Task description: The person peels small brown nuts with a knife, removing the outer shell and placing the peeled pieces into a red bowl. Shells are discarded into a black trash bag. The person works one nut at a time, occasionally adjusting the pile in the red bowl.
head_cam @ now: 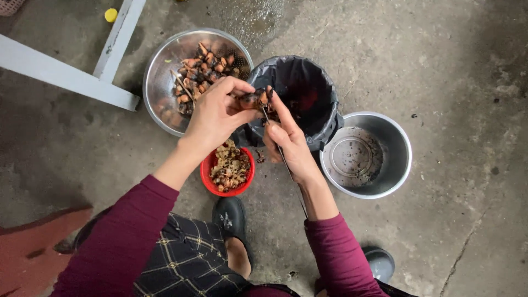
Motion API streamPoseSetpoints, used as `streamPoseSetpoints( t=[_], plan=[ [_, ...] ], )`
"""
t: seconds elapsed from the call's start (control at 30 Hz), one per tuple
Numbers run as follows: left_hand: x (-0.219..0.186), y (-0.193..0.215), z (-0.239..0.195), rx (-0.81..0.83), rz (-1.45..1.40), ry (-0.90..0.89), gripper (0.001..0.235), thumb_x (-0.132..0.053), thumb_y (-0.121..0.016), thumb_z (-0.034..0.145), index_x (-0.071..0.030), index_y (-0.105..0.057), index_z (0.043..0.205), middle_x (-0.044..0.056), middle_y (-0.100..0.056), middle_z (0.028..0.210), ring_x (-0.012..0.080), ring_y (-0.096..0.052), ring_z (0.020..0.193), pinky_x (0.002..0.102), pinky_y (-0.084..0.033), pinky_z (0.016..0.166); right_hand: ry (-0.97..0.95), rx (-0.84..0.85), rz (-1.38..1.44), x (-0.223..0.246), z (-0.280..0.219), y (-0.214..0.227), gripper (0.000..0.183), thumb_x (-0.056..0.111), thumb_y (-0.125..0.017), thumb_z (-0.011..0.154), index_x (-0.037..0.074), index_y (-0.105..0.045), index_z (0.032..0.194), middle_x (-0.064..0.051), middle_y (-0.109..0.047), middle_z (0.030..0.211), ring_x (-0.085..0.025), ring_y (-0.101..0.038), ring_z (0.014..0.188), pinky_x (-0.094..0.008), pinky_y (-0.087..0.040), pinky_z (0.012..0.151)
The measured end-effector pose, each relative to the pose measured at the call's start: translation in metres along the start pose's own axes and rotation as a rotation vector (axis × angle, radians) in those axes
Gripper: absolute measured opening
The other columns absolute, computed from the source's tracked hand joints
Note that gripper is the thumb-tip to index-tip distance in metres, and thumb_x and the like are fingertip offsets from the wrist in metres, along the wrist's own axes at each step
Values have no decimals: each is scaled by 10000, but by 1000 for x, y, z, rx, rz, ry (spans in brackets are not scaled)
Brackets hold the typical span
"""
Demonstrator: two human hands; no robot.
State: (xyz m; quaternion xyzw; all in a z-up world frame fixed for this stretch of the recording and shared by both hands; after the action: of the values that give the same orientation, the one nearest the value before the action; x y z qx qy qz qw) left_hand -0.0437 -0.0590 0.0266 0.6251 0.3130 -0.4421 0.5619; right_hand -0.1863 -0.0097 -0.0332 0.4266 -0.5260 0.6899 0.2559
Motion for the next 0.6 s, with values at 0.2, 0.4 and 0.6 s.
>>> streamPoseSetpoints(
  t=[0.2, 0.4, 0.6],
  plan=[
    [-13, -6, -2, -126, 77, -233, 437, 24, -895, 740, -64, -608, 1057, 130, -540, 1035, 388, -702, 864, 377, -666, 696, 32, -52, -20, -5, 0, 6, 651, 303, -485, 1058, 186, -180, 1622, -25, -463, 637, -63, -423, 457, -176, -386, 375],
    [-15, -13, -9, -95, -17, -189, 364, 29, -800, 820, -47, -529, 1050, 145, -467, 1182, 437, -674, 1029, 412, -646, 843, 25, -143, 88, -11, -1, 2, 581, 347, -468, 1060, 164, -295, 1584, -15, -389, 650, -83, -391, 443, -185, -304, 339],
    [-6, -14, -12, -99, -258, -61, 365, -99, -833, 842, -54, -540, 1055, 160, -484, 1301, 454, -650, 1118, 403, -619, 885, -42, -154, 215, 2, 3, -8, 663, 468, -471, 1016, 152, -303, 1573, 13, -346, 623, -62, -346, 404, -183, -279, 286]
  ],
)
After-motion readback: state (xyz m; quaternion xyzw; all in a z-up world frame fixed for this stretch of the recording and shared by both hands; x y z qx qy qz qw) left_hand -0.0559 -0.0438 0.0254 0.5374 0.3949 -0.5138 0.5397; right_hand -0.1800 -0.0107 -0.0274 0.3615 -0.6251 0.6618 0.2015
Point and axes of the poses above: each hand's wrist, its own z-axis towards the middle knuckle, its own y-axis out of the back of the hand, x = y × z, the point moved 7 cm from there along z, towards the middle knuckle
